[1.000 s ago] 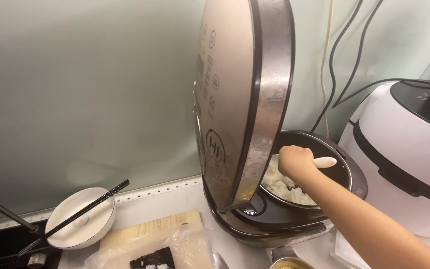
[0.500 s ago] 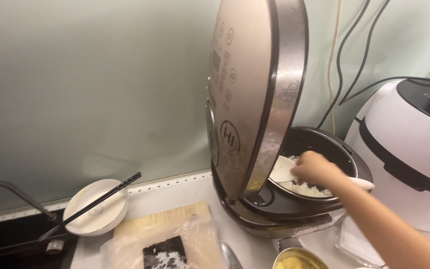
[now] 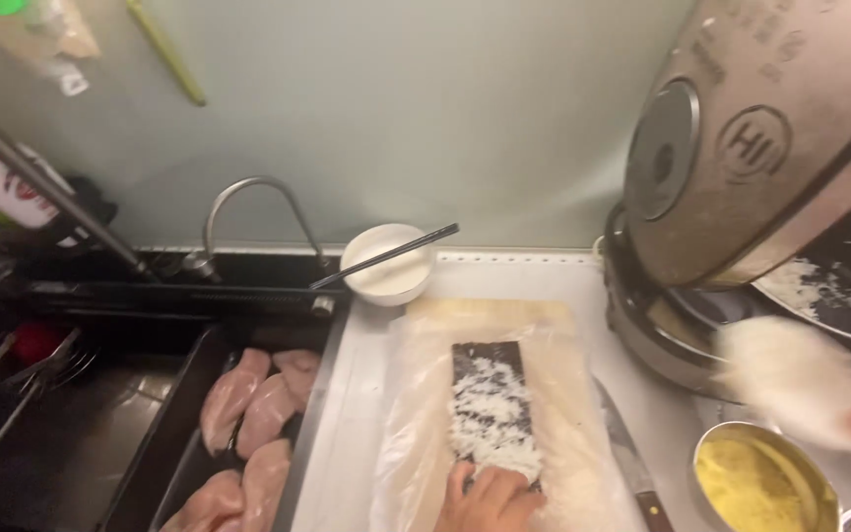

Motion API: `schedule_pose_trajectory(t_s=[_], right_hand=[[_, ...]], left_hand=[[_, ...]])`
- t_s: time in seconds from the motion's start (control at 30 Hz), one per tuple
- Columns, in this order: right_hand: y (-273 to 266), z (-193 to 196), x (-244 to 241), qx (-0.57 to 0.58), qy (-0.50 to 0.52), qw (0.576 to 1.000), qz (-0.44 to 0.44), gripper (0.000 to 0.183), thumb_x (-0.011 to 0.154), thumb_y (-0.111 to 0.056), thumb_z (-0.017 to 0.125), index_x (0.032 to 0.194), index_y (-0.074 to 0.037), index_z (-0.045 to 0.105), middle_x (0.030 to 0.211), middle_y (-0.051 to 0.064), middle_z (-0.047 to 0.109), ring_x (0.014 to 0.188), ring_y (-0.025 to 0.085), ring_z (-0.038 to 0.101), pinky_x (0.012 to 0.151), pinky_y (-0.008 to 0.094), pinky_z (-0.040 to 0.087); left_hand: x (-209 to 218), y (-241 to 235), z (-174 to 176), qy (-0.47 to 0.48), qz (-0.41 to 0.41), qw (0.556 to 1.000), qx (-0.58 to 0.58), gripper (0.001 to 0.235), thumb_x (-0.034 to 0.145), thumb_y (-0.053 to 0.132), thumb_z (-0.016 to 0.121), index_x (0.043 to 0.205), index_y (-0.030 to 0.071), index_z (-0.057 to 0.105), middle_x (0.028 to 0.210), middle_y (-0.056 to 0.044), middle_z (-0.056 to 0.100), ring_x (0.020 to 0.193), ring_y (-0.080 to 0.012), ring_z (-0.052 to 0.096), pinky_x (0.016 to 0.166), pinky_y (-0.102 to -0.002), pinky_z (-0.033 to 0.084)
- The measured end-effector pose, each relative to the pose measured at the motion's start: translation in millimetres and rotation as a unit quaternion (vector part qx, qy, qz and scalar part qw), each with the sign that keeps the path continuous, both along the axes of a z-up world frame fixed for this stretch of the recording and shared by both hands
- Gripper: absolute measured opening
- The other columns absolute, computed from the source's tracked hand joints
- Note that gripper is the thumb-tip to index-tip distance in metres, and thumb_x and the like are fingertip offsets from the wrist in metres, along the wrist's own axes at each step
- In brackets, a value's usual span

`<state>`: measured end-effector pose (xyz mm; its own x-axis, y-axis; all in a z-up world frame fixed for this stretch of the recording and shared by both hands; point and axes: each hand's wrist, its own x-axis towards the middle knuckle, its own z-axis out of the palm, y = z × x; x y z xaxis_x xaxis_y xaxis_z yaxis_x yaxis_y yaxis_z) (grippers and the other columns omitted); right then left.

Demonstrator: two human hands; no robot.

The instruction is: Preparing sushi by spreading cooked rice on a seaweed sheet and adding cucumber, carrot, and egg strips.

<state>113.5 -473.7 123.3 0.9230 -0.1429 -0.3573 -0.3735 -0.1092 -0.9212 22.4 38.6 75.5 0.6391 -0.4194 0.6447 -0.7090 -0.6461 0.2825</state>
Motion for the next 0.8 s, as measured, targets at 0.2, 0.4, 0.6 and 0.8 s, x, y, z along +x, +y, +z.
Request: schedule_pose_trajectory(t_s=[0.2, 0.4, 0.6, 0.8], right_hand=[[330, 134, -37, -0.331, 0.081, 0.938, 0.066, 0.022, 0.082, -0.015, 0.062, 0.102, -0.011, 0.072, 0.080, 0.006, 0.068, 0.054, 0.015, 0.050, 0.048, 0.024, 0.038], [365, 70, 0, -0.611, -0.262, 0.711, 0.228, 0.027, 0.078, -0.026, 0.054, 0.099, -0.039, 0.065, 0.085, -0.007, 0.059, 0.060, 0.011, 0.058, 0.053, 0.024, 0.050], [362, 89, 13, -0.626, -0.222, 0.715, 0.217, 0.027, 0.076, -0.025, 0.057, 0.098, -0.039, 0.066, 0.078, -0.012, 0.060, 0.055, 0.006, 0.055, 0.047, 0.019, 0.046], [365, 123, 30, -0.639, 0.066, 0.729, 0.237, 0.032, 0.083, -0.038, 0.045, 0.112, -0.032, 0.059, 0.098, -0.011, 0.068, 0.085, 0.008, 0.067, 0.071, 0.022, 0.055]], left_hand=[[-9, 40, 28, 0.124, -0.043, 0.991, 0.008, 0.026, 0.076, 0.021, 0.062, 0.097, 0.008, 0.061, 0.096, -0.009, 0.048, 0.093, -0.0230, 0.047, 0.089, -0.045, 0.024], [-13, 52, 6, 0.138, -0.037, 0.990, 0.003, 0.039, 0.092, 0.035, 0.041, 0.096, 0.001, 0.061, 0.098, -0.016, 0.052, 0.094, -0.0265, 0.050, 0.091, -0.047, 0.027], [-8, 54, 12, 0.093, -0.027, 0.995, 0.004, 0.017, 0.080, 0.018, 0.053, 0.082, 0.004, 0.063, 0.089, -0.011, 0.051, 0.083, -0.0222, 0.050, 0.084, -0.036, 0.036], [-4, 34, 14, 0.124, -0.008, 0.992, 0.024, 0.027, 0.090, 0.021, 0.043, 0.088, 0.001, 0.061, 0.075, -0.013, 0.043, 0.069, -0.0244, 0.044, 0.084, -0.039, 0.029]])
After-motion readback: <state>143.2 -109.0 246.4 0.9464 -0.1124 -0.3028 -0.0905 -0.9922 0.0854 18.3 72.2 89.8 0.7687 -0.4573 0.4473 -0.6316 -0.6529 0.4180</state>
